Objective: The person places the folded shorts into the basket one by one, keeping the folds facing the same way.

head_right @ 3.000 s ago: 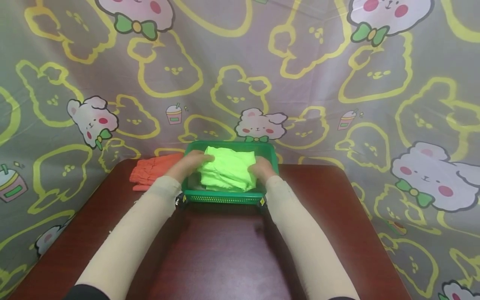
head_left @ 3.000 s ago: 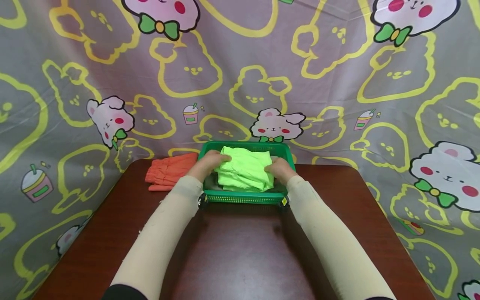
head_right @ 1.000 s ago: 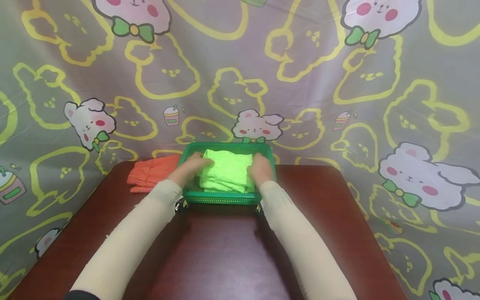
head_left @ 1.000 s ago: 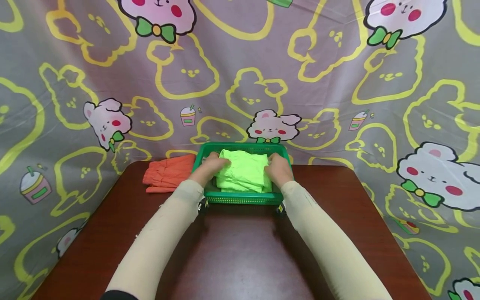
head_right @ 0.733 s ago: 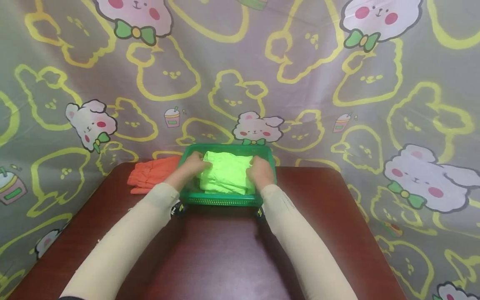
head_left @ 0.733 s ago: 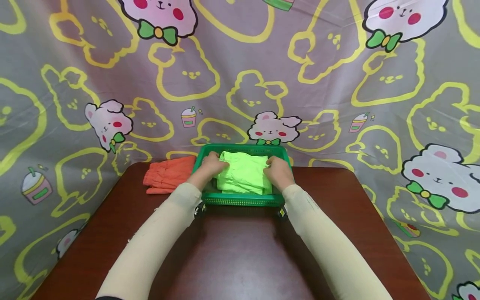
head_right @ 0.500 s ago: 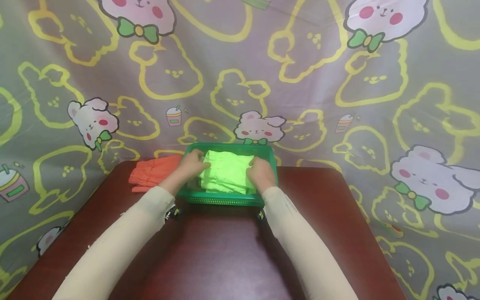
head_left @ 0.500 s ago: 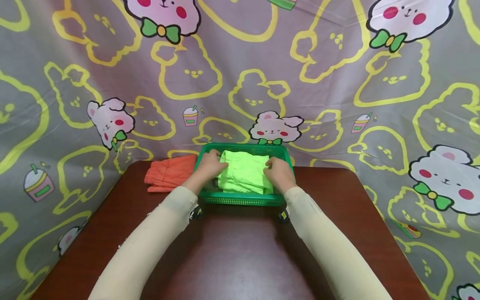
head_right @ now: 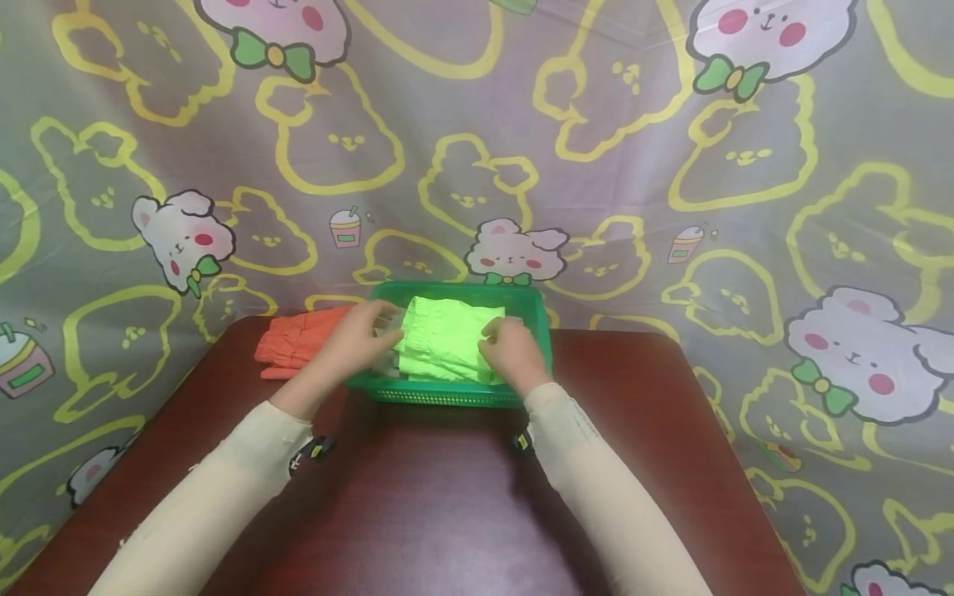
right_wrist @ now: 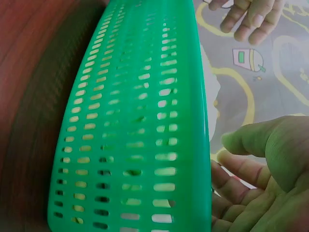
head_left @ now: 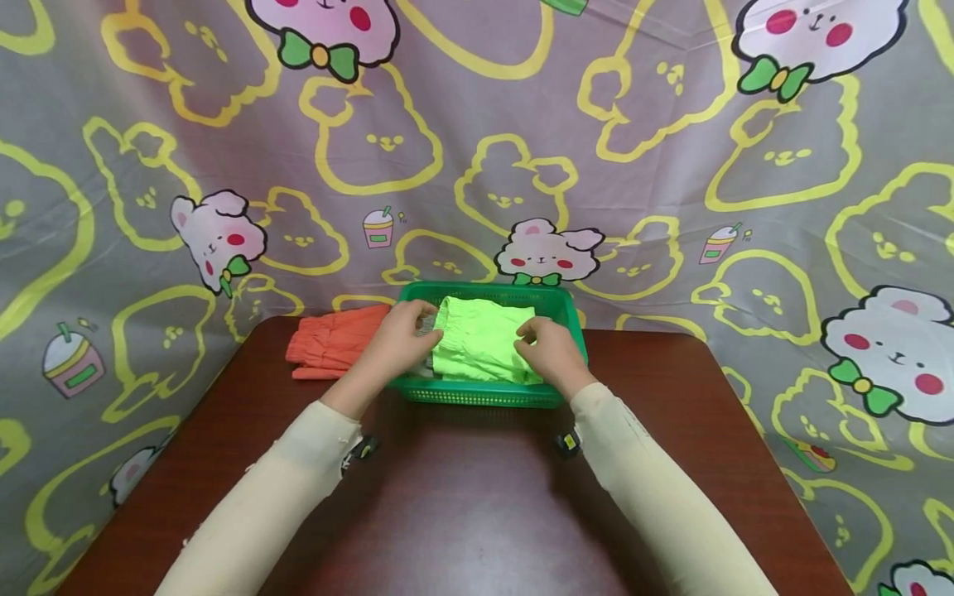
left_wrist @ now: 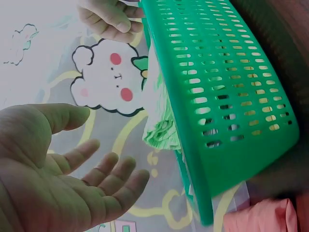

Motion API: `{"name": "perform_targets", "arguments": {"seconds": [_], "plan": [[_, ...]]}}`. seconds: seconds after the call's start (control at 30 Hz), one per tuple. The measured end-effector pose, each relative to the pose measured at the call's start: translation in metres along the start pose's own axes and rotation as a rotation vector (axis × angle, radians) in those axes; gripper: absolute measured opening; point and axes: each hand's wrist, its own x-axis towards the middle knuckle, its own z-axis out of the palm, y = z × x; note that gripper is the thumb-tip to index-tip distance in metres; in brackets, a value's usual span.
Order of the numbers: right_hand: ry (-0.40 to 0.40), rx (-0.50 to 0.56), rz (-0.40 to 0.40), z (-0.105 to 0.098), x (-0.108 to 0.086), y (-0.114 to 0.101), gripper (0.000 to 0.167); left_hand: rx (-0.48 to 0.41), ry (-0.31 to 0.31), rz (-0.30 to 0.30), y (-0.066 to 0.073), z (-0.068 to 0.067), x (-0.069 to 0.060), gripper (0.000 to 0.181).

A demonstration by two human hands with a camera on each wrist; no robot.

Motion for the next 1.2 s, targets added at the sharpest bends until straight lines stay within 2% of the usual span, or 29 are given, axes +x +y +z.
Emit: {"name": "perform_targets", "arguments": {"seconds": [0.23, 0.53, 0.67, 0.93, 1.2], "plan": [[0.001, 0.031, -0.032, 0.010, -0.007, -0.008, 0.029, 0.017, 0.068, 0.031, -0.010, -0.018, -0.026, 0.041], [-0.011, 0.035, -0.077, 0.017, -0.013, -0.019, 0.028, 0.024, 0.258, 0.054, -0.033, -0.031, -0.053, 0.033], [-0.017, 0.047, -0.093, 0.022, -0.016, -0.024, 0.028, 0.049, 0.312, 0.045, -0.043, -0.038, -0.062, 0.031], [-0.011, 0.068, -0.121, 0.029, -0.022, -0.034, 0.027, 0.097, 0.340, -0.015, -0.064, -0.045, -0.072, 0.033], [-0.004, 0.071, -0.146, 0.039, -0.024, -0.045, 0.026, 0.166, 0.342, -0.020, -0.085, -0.043, -0.078, 0.034]]}}
